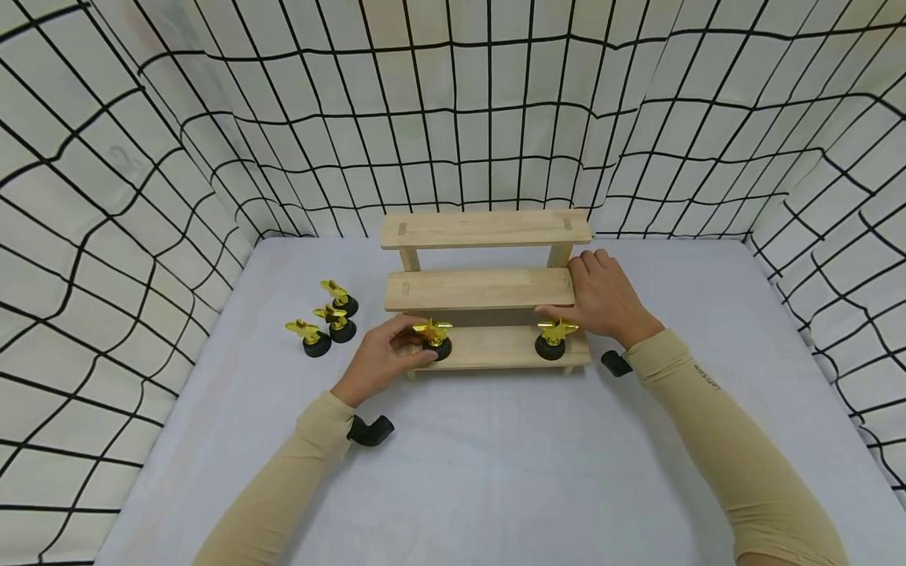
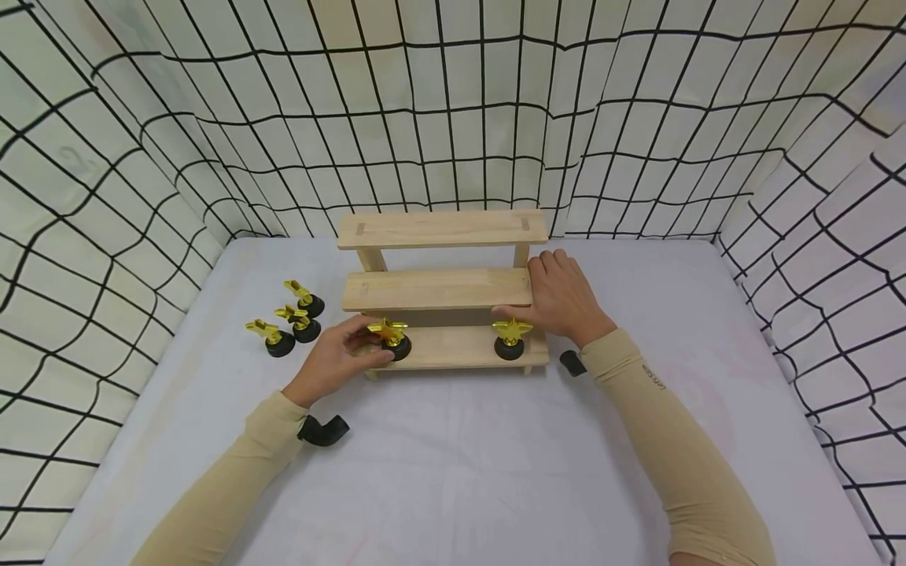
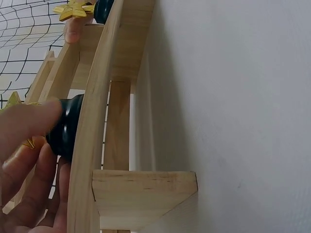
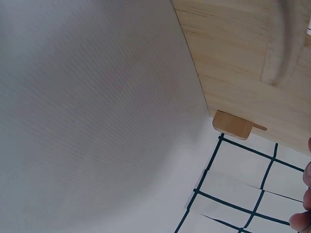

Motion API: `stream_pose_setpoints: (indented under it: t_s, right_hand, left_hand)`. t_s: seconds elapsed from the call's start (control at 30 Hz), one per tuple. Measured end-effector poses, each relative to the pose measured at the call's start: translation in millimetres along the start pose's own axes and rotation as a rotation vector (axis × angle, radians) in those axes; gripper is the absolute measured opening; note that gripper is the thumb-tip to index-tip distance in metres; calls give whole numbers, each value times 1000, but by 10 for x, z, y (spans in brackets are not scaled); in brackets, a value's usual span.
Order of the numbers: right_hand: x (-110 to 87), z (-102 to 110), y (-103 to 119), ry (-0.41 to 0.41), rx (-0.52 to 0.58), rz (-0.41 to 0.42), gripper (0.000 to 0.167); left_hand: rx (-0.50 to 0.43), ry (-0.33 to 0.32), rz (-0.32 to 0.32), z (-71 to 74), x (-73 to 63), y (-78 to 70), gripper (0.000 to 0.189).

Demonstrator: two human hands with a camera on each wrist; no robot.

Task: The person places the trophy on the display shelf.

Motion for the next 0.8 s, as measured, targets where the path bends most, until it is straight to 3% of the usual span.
stream_pose_setpoints:
  t_s: [0.27,0.6,0.8]
  right_hand:
    - [5,9,7,7,2,-7,98]
    - [12,11,14,-35,-9,23,122]
    - [1,-3,3,-23,-6,18,102]
  left_hand:
    - [-1,-16,25,-43,5,-15,52]
    - [21,-29,18,-55,-1,-73,50]
    - [23,-36,26,-2,-22,-53,49]
Point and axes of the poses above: each hand's wrist, its own x-axis towards the middle knuckle, its own z-axis out of the back of the hand, y = z × x, the point moved 2 cm from there along x, towards the middle knuckle, and after that the axes turned 7 degrees about x, right-handed, at the moved point
